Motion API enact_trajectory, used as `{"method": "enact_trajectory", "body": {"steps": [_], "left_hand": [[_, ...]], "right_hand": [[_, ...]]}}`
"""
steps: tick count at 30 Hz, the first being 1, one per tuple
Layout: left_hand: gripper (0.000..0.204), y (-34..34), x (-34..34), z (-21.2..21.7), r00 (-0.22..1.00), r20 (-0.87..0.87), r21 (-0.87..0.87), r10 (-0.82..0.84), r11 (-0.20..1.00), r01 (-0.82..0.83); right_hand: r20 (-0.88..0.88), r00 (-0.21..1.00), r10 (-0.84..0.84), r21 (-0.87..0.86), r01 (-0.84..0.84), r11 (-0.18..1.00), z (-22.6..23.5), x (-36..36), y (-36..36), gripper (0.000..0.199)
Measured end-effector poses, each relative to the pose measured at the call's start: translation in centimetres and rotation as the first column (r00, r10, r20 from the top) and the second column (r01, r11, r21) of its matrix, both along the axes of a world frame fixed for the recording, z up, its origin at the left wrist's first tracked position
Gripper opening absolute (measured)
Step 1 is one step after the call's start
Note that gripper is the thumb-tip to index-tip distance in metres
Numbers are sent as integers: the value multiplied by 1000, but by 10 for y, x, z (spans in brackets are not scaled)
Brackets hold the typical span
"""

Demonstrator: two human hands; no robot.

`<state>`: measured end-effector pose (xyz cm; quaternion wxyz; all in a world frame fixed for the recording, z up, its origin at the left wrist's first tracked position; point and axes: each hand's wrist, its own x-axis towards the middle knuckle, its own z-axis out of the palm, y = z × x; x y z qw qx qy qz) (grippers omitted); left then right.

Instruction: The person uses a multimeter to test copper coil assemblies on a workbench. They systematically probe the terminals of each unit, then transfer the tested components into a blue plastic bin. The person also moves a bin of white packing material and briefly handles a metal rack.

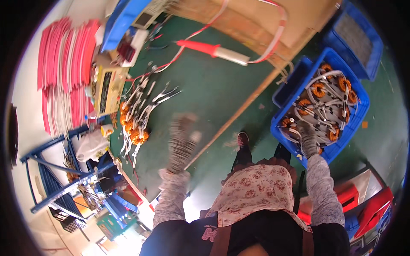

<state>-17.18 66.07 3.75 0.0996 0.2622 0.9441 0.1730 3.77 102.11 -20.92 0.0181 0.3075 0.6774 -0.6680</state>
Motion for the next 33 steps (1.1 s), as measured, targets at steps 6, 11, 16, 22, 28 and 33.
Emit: {"method": "enact_trajectory", "body": {"steps": [6,11,16,22,28,33], "left_hand": [[69,-306,-71,-32,672,-442,-361,595,567,-740],[77,-316,-31,-61,842,-110,211,528,840,-499],[89,-313,23,-46,904,-259,-175,341,903,-391],[43,-352,27,-58,739,443,-258,508,861,-438],[37,-273,69,-34,678,692,-94,247,963,-254],[32,-188,97,-40,639,770,-73,-8,992,99]], "right_hand": [[-264,911,318,449,-176,876,185,-124,-184,16],[-325,598,732,716,-350,604,238,-194,-312,23],[-151,287,946,944,-243,224,205,-251,-416,49],[483,84,872,657,-693,-297,217,-255,-459,63],[449,26,893,609,-740,-285,230,-196,-368,30],[631,7,776,264,-942,-206,220,-122,-245,23]]}}
